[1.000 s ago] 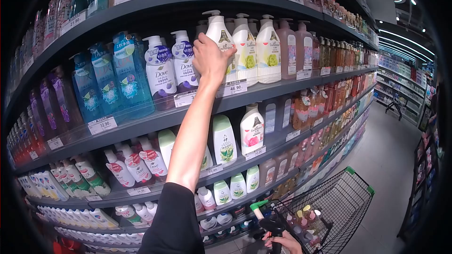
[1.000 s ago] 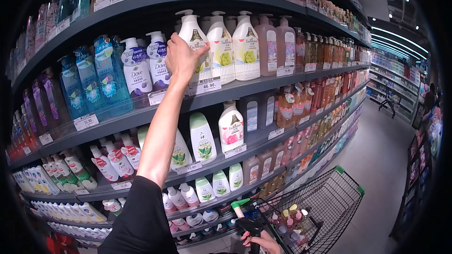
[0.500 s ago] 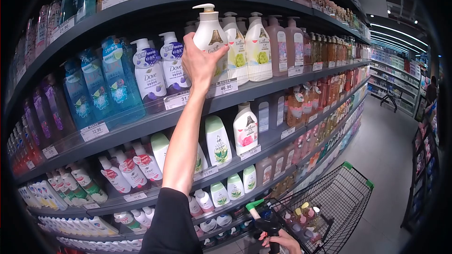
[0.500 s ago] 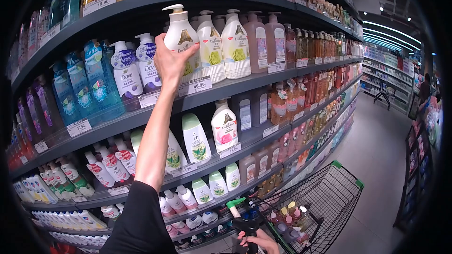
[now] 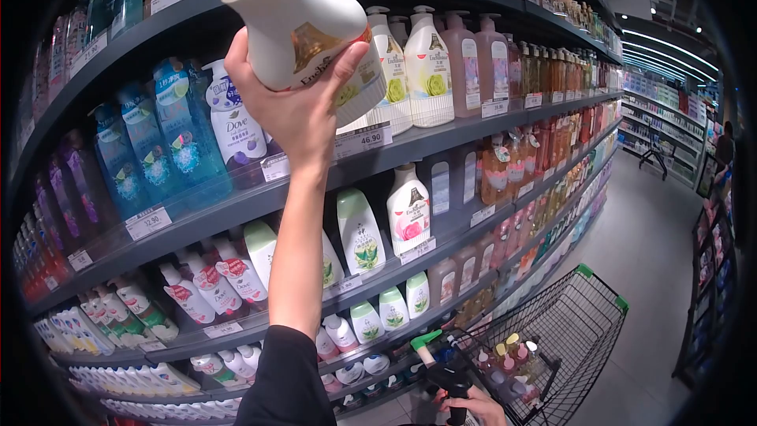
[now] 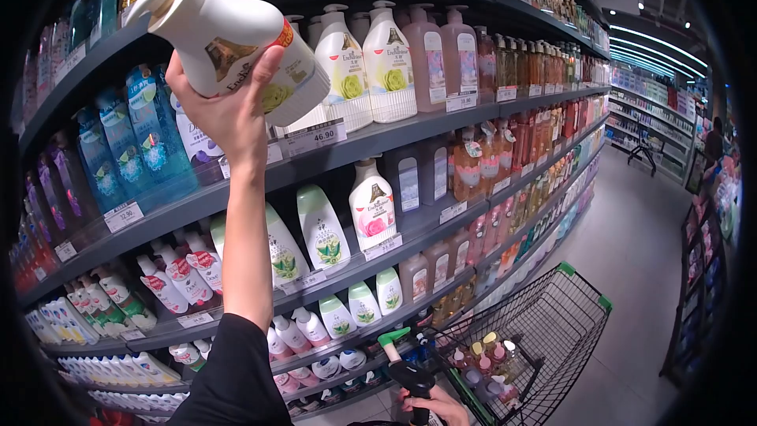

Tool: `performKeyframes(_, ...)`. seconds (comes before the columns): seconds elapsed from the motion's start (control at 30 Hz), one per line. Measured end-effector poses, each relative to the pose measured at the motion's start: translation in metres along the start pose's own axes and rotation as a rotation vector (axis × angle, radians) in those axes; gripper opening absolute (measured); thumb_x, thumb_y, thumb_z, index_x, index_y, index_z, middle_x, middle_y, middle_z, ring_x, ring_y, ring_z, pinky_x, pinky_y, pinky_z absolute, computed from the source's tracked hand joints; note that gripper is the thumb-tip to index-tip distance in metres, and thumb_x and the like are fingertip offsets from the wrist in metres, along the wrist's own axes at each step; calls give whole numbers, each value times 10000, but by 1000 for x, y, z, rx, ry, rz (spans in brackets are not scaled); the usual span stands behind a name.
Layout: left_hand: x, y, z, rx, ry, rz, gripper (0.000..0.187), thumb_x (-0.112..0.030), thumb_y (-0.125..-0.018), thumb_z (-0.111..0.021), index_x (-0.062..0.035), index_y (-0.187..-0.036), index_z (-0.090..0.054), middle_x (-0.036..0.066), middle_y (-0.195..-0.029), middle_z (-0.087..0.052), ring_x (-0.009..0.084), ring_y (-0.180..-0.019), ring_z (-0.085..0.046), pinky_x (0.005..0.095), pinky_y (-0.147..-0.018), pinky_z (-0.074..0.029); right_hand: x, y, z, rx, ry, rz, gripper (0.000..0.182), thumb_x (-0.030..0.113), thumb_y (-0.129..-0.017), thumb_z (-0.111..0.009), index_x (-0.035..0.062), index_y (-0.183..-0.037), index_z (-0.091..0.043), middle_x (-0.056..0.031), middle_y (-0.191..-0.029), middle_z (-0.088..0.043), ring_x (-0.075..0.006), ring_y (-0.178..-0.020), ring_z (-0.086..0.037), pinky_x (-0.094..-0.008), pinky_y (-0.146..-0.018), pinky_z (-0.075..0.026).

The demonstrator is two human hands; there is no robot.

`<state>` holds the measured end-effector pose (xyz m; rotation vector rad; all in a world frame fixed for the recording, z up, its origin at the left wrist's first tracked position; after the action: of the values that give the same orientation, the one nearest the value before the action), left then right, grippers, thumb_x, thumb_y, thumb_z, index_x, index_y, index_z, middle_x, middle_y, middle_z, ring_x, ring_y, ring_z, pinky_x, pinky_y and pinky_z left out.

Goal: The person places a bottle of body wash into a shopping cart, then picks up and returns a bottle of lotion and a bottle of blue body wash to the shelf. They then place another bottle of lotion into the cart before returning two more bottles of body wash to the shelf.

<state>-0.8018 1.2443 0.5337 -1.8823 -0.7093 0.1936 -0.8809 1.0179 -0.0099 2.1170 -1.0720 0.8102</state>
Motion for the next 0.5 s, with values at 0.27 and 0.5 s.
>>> performKeyframes(0.27,15,136,48,-72,632,808,755,-324,-747,-815,-2,-1299,-413,109,-1121,-589,207,-996,-624,344,-877,-540,9,7,16,16,-218,83,249,56,-865,-596,-24,-1095,-542,-103,-836,-562,-173,-670,-566,-294,-596,-471)
performKeyframes(0.5,-18,308,48,-90,1122,1537,815,-619,-826,-618,-55,-1370,-394,108,-1108,-561,233,-929,-602,379,-767,-530,38,37,33,44,-262,180,288,101,-828,-623,-24,-1067,-522,-106,-675,-467,-171,-532,-457,-310,-491,-380)
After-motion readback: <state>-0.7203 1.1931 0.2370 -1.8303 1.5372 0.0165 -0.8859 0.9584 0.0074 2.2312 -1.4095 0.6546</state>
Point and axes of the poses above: each hand's wrist, its own y-axis away from the middle knuckle, its own z-axis out of the back of the hand, x = y × z, the point moved 9 cm from there along -y, towards the middle knuckle
